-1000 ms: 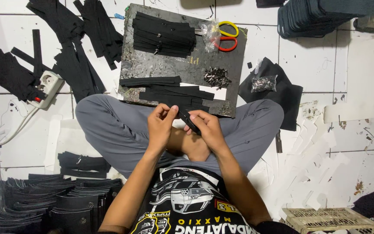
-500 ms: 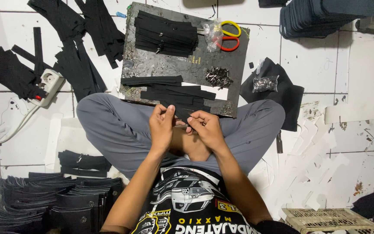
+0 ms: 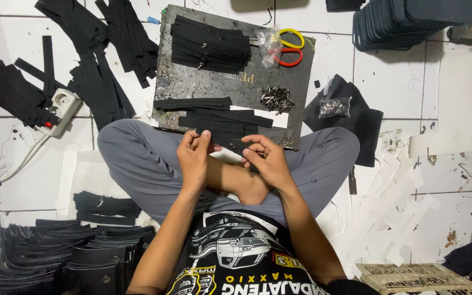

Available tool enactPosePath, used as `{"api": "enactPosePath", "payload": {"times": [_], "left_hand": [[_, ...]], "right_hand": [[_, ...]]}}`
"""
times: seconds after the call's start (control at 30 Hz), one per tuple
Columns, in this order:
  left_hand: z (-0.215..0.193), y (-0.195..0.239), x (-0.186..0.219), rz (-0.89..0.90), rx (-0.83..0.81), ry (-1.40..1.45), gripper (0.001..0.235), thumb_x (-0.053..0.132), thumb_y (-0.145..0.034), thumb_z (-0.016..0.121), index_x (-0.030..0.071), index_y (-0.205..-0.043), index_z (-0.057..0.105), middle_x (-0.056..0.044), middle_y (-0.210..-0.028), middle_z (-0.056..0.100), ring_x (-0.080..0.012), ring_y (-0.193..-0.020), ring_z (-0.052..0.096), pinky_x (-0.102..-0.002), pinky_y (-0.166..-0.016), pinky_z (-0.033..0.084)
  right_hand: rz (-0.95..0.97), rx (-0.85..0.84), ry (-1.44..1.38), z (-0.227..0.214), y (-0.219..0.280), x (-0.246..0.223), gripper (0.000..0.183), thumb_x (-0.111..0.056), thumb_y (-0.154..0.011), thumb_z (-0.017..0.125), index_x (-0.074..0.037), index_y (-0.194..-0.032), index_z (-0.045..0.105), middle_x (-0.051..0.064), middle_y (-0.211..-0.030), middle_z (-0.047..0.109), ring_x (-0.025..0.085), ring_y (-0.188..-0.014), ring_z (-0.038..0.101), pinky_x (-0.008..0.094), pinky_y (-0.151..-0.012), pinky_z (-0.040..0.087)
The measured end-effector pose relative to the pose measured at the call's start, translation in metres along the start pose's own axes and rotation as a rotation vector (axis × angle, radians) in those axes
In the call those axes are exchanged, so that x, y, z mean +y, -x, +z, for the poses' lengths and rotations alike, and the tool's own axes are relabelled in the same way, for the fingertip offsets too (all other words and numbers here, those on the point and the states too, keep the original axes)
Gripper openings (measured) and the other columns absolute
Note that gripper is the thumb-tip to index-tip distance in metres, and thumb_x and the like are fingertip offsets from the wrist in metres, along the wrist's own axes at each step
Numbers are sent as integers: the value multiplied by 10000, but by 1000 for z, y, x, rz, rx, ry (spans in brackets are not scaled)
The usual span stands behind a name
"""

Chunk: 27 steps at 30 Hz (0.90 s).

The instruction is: Attaching metal studs to leather strips by hand

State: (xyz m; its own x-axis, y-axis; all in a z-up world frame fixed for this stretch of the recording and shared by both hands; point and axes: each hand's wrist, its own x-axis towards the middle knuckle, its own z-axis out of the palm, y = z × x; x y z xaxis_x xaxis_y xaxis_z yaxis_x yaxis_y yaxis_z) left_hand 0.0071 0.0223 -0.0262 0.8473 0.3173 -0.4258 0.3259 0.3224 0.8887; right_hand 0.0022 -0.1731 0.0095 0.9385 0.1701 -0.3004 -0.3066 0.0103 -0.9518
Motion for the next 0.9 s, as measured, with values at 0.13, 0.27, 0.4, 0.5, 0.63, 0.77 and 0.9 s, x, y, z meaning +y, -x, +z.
{"api": "enactPosePath", "payload": {"times": [0.13, 0.27, 0.4, 0.5, 0.63, 0.77, 0.9], "left_hand": [[-11, -9, 15, 52, 31, -100, 107, 135, -990, 693, 37, -1019, 660, -131, -756, 728, -203, -657, 745, -300, -620, 618], [-19, -24, 29, 160, 74, -245, 97, 138, -932, 778, 73, -1000, 757, -90, -746, 733, -137, -687, 694, -292, -639, 577], [-12, -66, 53, 395, 80, -413, 162, 204, -874, 861, 114, -990, 794, -106, -781, 741, -164, -749, 692, -337, -688, 563], [5, -120, 78, 494, 55, -475, 153, 230, -895, 841, 120, -989, 791, -104, -839, 761, -248, -823, 742, -391, -749, 576], [7, -173, 79, 573, 181, -776, 596, 264, -832, 848, 27, -1324, 609, -237, -1169, 667, -468, -1082, 649, -589, -916, 509], [-1, -158, 75, 643, 142, -932, 496, 177, -850, 786, 39, -1304, 638, -214, -1171, 652, -469, -1069, 632, -595, -910, 497], [-10, -128, 59, 747, -22, -889, 301, 73, -840, 779, 100, -1135, 724, -121, -1048, 712, -380, -999, 678, -477, -914, 506]], "right_hand": [[-30, 57, 116, -9, -4, -6, 282, -48, -911, 699, -42, -1193, 708, 99, -799, 755, 110, -652, 692, 252, -657, 569], [-76, 136, 181, -14, -20, -17, 226, -60, -910, 726, -68, -1136, 739, 115, -846, 778, 129, -663, 704, 270, -654, 580], [-238, 206, 269, -13, -61, -44, 221, -30, -889, 752, -65, -1108, 754, 134, -892, 785, 157, -724, 715, 309, -675, 585], [-370, 256, 371, -10, -120, -60, 225, -66, -916, 744, -91, -1139, 745, 142, -962, 781, 270, -904, 747, 414, -796, 586], [-344, 384, 787, -17, -175, -48, 483, -122, -883, 749, 45, -1308, 591, 350, -1098, 693, 502, -945, 706, 589, -792, 558], [-534, 470, 802, -15, -161, -45, 374, -29, -876, 718, 36, -1231, 622, 261, -1099, 653, 440, -869, 692, 511, -761, 562], [-459, 345, 815, -4, -128, -24, 279, -64, -902, 715, -1, -1174, 707, 181, -1061, 687, 370, -847, 712, 447, -782, 572]]}}
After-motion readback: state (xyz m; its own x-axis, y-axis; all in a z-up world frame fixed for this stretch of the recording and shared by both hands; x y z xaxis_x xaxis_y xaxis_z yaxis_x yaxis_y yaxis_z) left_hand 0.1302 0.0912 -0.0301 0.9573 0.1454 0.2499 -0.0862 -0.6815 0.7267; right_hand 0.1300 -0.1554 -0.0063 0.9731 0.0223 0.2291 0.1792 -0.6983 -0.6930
